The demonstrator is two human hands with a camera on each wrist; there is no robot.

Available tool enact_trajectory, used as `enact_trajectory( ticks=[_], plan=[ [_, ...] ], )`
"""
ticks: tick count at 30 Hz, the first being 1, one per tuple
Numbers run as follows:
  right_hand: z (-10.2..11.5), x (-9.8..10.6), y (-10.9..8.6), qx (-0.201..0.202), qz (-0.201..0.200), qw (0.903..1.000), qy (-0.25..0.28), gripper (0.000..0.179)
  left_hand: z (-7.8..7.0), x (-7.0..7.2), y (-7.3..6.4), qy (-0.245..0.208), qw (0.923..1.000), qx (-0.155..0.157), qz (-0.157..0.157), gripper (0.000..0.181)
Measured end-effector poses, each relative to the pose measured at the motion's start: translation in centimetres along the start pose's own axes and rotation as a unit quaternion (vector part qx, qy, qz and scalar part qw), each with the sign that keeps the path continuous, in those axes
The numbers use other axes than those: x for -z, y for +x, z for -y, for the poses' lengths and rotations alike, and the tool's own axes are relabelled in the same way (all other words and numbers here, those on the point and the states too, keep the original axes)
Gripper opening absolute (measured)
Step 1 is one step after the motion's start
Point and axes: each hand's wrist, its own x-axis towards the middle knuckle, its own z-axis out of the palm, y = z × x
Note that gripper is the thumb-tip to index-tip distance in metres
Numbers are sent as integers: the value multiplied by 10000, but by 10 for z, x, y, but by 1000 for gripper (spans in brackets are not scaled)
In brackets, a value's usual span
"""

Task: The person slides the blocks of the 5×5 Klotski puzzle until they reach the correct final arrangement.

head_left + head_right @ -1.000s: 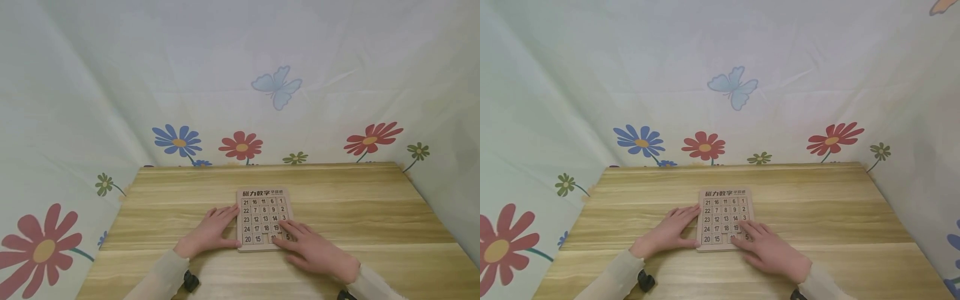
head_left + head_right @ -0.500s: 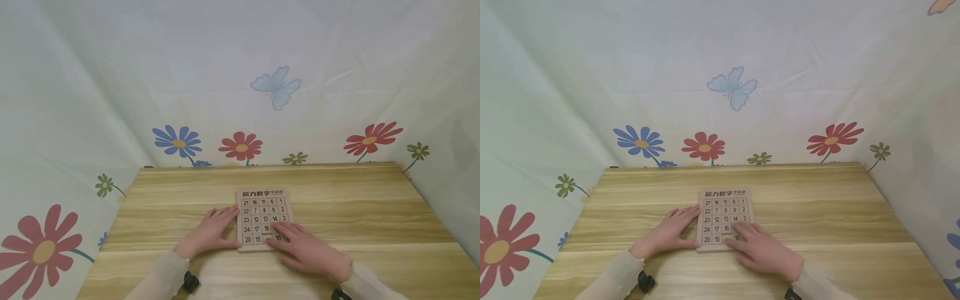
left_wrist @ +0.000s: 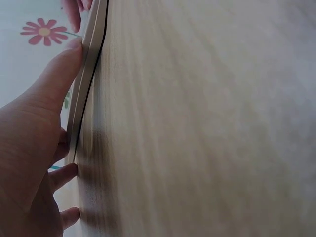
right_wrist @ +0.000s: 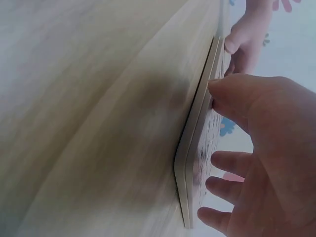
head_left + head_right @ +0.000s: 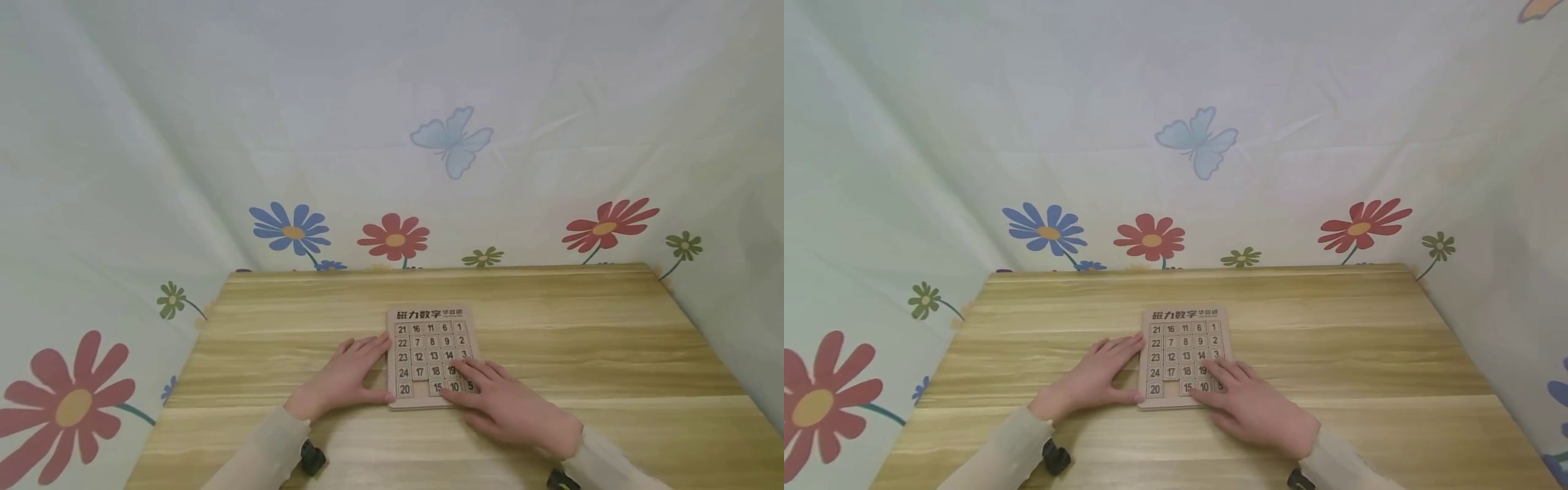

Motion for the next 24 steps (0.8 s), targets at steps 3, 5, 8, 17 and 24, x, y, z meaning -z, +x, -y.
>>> enact_trajectory(
  ticks=[3, 5, 8, 17, 24],
  plan=[
    [0, 1, 0, 95, -127, 9999, 1, 49, 0, 2, -1, 20, 10000, 12, 16, 109],
    [2, 0, 5, 172, -154, 9997, -18, 50, 0, 2, -1, 26, 10000, 15, 26, 108],
    [8, -2, 15, 217, -70, 9997, -14, 52, -1, 3, -1, -12, 10000, 21, 44, 108],
    [28, -4, 43, 469, 144, 9988, -63, 53, -2, 3, 0, 51, 9998, 18, 166, 117],
    [26, 0, 37, 312, 274, 9991, 17, 51, -4, 5, -2, -23, 9998, 34, 207, 117]
  ],
)
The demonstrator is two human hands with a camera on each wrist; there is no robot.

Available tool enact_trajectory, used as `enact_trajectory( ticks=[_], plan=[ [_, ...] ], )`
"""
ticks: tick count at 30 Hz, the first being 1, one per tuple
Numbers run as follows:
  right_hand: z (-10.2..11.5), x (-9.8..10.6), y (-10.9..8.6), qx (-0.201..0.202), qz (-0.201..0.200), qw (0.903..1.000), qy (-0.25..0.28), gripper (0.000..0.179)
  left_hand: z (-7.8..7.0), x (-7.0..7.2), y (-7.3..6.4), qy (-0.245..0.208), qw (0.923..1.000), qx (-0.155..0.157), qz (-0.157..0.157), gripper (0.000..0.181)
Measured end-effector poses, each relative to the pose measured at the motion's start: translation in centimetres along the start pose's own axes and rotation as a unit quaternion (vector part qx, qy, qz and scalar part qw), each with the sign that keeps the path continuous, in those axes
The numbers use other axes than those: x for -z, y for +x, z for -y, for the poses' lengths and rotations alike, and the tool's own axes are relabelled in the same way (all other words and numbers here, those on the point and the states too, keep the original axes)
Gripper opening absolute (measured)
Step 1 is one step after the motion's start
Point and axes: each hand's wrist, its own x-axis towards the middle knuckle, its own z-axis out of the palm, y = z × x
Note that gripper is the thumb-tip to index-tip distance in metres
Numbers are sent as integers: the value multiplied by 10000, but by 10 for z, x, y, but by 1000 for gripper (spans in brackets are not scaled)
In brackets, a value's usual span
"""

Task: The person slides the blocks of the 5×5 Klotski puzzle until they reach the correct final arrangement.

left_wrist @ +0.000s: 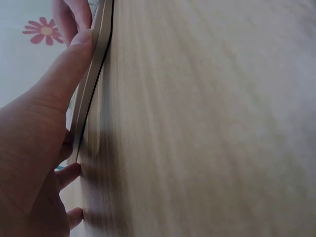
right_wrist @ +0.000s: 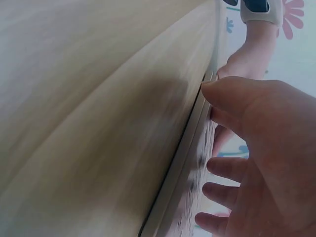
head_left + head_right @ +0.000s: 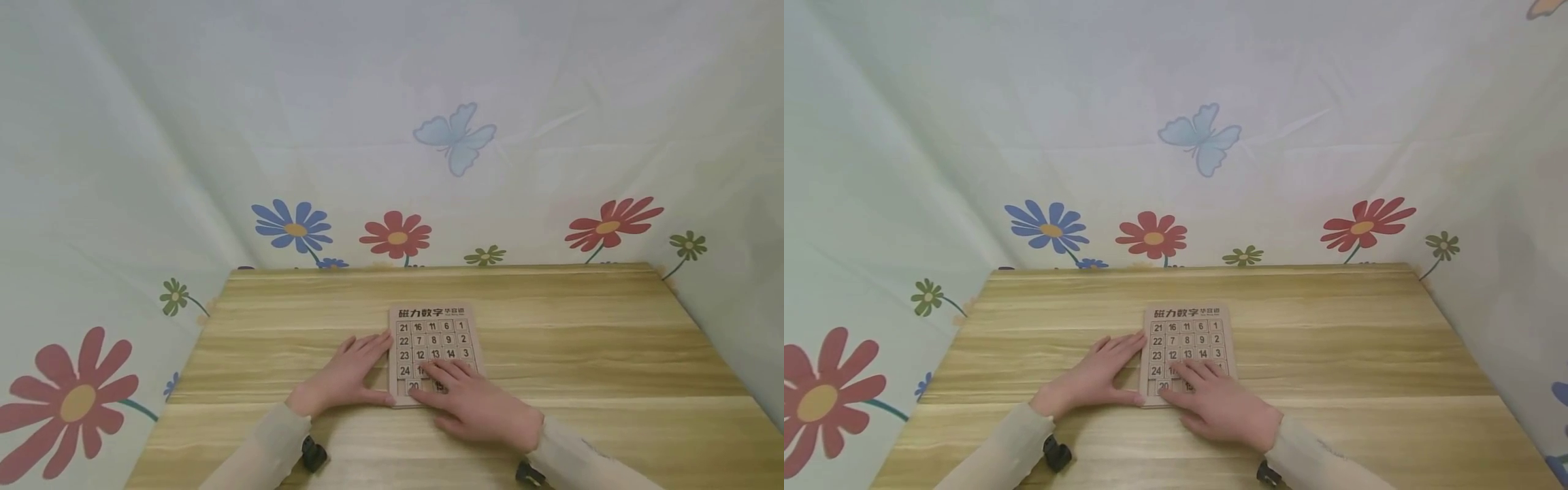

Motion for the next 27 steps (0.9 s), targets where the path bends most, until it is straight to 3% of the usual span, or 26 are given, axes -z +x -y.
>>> enact_trajectory(
  ticks=[7, 19, 27],
  plan=[
    [-8, 1, -11, -75, -43, 10000, -27, 50, 0, 2, 0, 5, 10000, 55, 26, 117],
    [-8, 3, 30, -328, 100, 9994, 104, 57, -1, 1, 0, -65, 10000, 19, 42, 115],
    [0, 3, 22, -286, 392, 9988, 70, 54, 0, 0, 1, -19, 10000, 50, 30, 116]
  ],
)
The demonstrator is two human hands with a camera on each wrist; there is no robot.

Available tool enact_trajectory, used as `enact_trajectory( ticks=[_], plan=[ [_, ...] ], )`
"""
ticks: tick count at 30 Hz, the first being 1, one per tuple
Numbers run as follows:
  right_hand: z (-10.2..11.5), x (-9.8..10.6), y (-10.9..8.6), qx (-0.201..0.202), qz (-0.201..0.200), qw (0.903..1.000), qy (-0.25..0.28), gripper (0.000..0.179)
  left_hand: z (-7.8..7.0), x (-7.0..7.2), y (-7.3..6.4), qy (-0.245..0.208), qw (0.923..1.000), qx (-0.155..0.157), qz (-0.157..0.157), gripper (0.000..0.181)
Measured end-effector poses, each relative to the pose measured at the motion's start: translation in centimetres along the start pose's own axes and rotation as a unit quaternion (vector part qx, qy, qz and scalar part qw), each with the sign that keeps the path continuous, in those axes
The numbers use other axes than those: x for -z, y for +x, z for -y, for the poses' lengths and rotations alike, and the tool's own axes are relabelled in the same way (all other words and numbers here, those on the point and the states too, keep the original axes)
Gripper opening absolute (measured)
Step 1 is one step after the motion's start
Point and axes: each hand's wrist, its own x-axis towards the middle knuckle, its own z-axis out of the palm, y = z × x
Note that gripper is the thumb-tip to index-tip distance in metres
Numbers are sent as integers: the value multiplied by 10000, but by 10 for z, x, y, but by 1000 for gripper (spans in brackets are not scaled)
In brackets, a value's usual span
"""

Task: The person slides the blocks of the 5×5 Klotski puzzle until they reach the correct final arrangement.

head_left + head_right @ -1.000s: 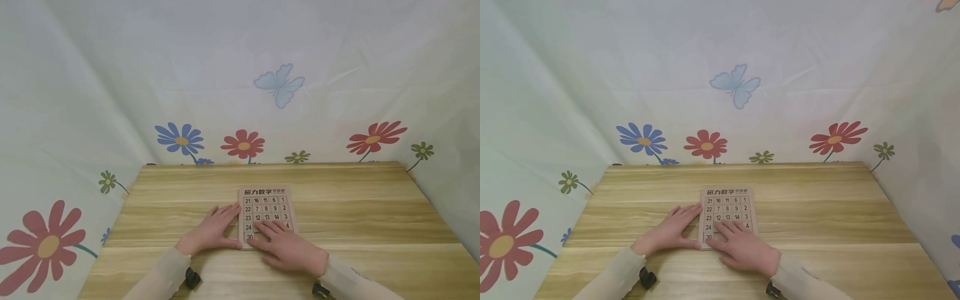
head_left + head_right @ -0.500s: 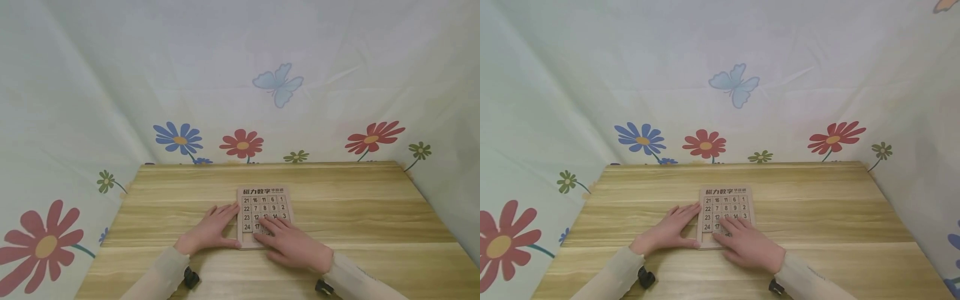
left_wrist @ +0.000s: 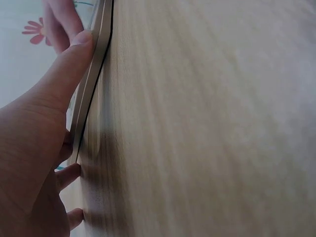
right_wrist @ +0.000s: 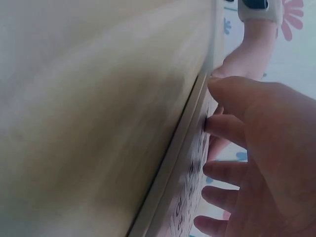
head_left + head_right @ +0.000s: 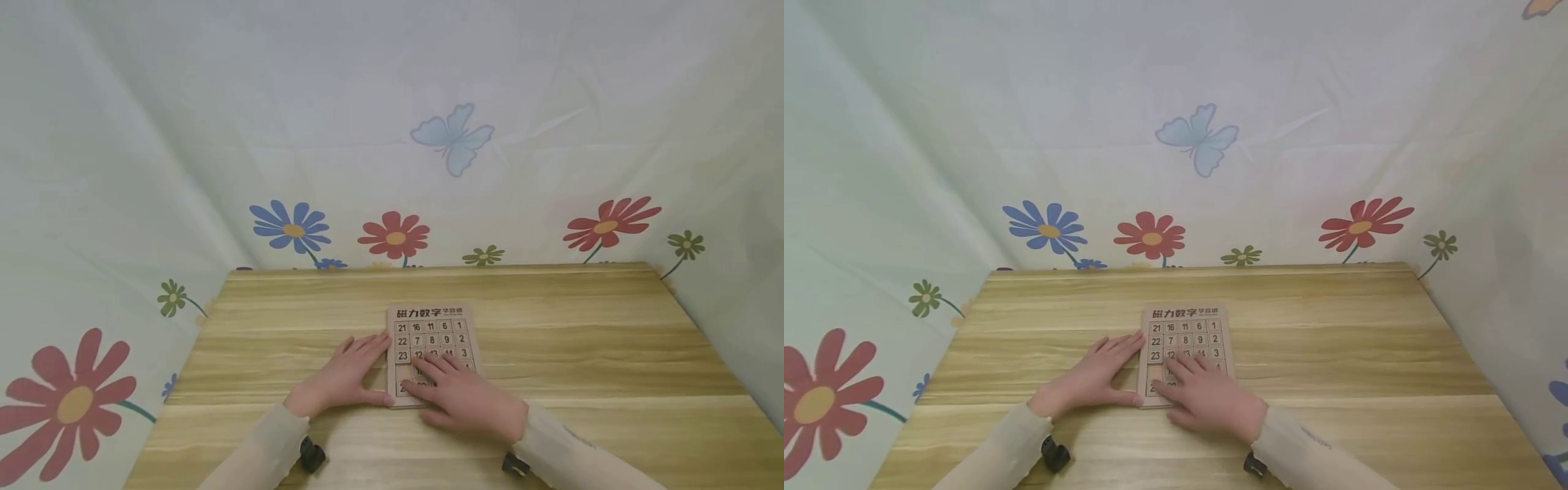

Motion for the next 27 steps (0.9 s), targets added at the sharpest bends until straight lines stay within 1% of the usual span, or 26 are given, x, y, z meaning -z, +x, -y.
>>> enact_trajectory(
  ticks=[3, 6, 8, 13, 17, 20, 25, 27],
  plan=[
    [4, 2, -5, 51, -26, 10000, 54, 54, 1, 0, 0, 8, 10000, 15, -33, 116],
    [4, 5, -3, 26, -47, 9998, 174, 54, 2, 0, 0, 6, 10000, 14, -41, 116],
    [1, 4, 2, -5, -101, 9997, 238, 55, 2, -1, 0, 1, 10000, 5, -43, 115],
    [-9, 0, 19, -146, -332, 9993, 68, 58, 2, -2, 1, -32, 10000, 5, -12, 115],
    [-14, 0, 27, -264, -355, 9990, -82, 62, 2, -4, 1, -60, 10000, 29, 21, 115],
    [-13, 2, 27, -272, -242, 9992, -139, 63, 2, -4, 1, -87, 9999, 61, 48, 116],
    [-4, 6, 20, -94, 72, 9996, -241, 62, 3, -4, 1, -93, 9999, 64, 45, 116],
    [-1, 7, 18, -42, 136, 9996, -246, 62, 3, -3, 1, -106, 9999, 53, 35, 116]
  ],
)
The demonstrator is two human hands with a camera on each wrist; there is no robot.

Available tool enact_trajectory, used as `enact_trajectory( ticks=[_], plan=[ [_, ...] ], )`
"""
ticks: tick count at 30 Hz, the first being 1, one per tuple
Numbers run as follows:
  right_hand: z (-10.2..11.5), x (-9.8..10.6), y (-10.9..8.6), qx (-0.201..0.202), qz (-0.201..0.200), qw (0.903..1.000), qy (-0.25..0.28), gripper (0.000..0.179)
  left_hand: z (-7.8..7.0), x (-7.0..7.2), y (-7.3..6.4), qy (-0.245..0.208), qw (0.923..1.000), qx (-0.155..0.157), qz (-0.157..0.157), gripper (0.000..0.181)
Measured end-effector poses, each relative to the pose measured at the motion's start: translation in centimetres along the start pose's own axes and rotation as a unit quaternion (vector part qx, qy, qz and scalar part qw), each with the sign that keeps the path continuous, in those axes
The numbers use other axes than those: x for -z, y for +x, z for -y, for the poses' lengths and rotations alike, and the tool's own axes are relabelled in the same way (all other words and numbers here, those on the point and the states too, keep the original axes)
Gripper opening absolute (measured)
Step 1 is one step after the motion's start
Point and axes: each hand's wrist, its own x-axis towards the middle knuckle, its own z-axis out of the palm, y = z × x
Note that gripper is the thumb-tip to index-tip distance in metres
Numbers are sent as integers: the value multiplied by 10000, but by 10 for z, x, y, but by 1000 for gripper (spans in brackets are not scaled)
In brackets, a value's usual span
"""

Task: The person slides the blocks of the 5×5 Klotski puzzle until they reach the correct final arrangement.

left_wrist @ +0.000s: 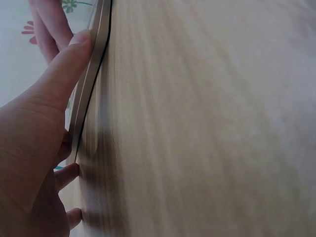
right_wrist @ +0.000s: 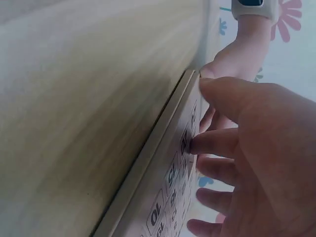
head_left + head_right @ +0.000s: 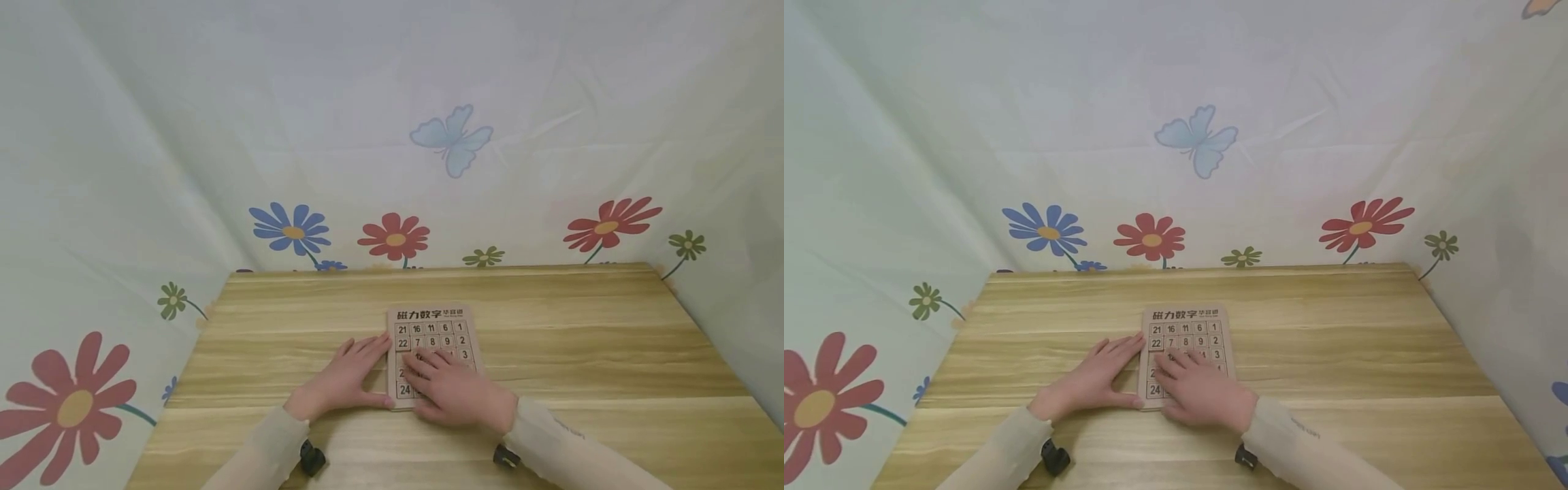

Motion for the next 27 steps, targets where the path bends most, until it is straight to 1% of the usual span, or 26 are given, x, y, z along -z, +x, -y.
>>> enact_trajectory(
  ticks=[4, 8, 10, 12, 15, 19, 22, 25, 27],
  plan=[
    [-2, 0, 3, 25, -101, 9999, 115, 61, -1, 1, -1, -33, 10000, -22, -6, 115],
    [-11, -2, 13, 64, -348, 9988, 331, 60, -1, 0, 0, -21, 10000, -25, 4, 115],
    [-14, -3, 17, 43, -390, 9983, 428, 61, 0, -1, 0, -8, 10000, -15, 11, 115],
    [-16, -3, 20, 7, -383, 9981, 479, 62, 0, -1, 0, 9, 10000, -6, 22, 115],
    [-16, -4, 21, -17, -268, 9990, 354, 64, 1, -2, 0, 12, 10000, -3, 31, 115],
    [-10, -4, 16, 20, -30, 9997, 222, 66, 0, -1, -1, -36, 10000, -12, 17, 115],
    [-5, -2, 11, 42, 121, 9994, 319, 66, 0, 0, -1, -57, 10000, -16, 13, 115],
    [-4, 2, 9, 91, 40, 9988, 472, 62, 1, 0, -1, -17, 10000, -11, 18, 115],
    [-6, 4, 11, 108, -91, 9985, 532, 60, 1, -1, 0, 34, 10000, -9, 22, 116]
  ],
)
